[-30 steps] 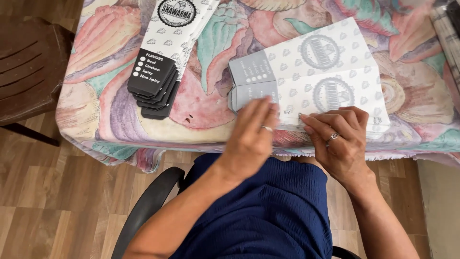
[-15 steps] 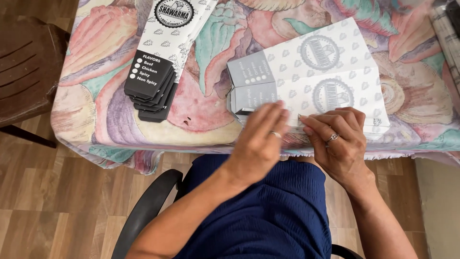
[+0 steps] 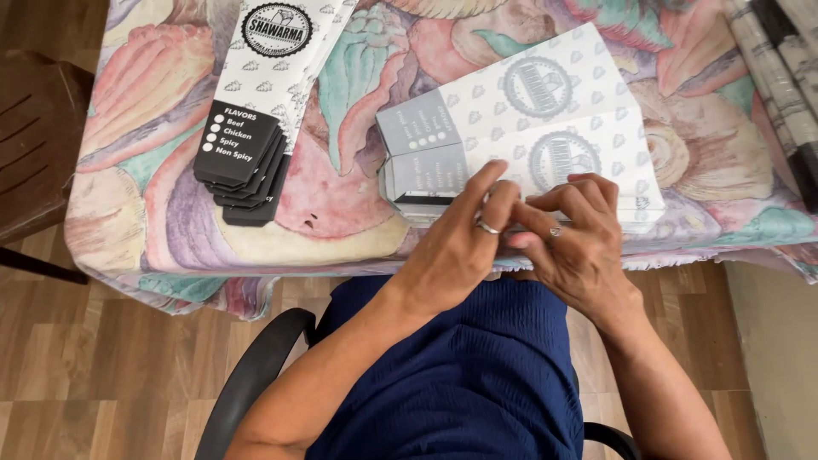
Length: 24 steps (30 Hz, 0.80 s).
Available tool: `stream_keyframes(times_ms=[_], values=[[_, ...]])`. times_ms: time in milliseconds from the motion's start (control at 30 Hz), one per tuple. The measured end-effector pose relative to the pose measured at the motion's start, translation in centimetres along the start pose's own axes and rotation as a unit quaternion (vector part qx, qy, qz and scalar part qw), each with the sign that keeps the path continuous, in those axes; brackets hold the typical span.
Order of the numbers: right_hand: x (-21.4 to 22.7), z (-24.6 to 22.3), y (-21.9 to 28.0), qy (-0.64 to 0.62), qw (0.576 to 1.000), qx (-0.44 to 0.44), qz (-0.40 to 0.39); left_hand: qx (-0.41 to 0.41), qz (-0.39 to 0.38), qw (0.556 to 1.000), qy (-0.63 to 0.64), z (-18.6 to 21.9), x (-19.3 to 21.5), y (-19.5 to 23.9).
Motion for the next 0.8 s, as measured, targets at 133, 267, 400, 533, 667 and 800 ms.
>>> stream_keyframes(times_ms=[133, 267, 400, 533, 667, 800], values=[[0.1, -0.3, -0.7, 0.02, 1.0, -0.005, -0.003, -0.041, 0.021, 0.995, -0.089, -0.1, 1.7, 1.5], [0.8, -1.6, -2.5, 0.002, 0.999, -0.037, -0.003, -0.05, 0.012, 0.981, -0.188, -1.2, 1.9, 3.6], [1.1, 0.1, -1.5, -0.064, 0.997, -0.042, -0.026, -0.049, 0.017, 0.979, -0.196, -1.5, 1.8, 3.6], [4.3, 5.3, 2.2, -0.078, 0.985, -0.138, -0.069, -0.027, -0.011, 0.982, -0.188, -0.9, 2.6, 3.2], [7.3, 7.7, 4.0, 0.073, 0.974, -0.21, -0.034, -0.018, -0.04, 0.982, -0.185, -0.7, 2.7, 2.6], [3.7, 2.4, 1.3, -0.037, 0.982, -0.18, -0.047, -0.019, -0.033, 0.982, -0.186, -0.7, 2.6, 2.7]])
Point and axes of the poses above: each hand's wrist, its own y-axis away from the middle knuckle, its own x-axis out of the back of the hand, z = x × y, the point moved 7 cm from there along -y, towards the middle knuckle, and after that the axes turned 13 degrees about y, right-handed, at the moved point
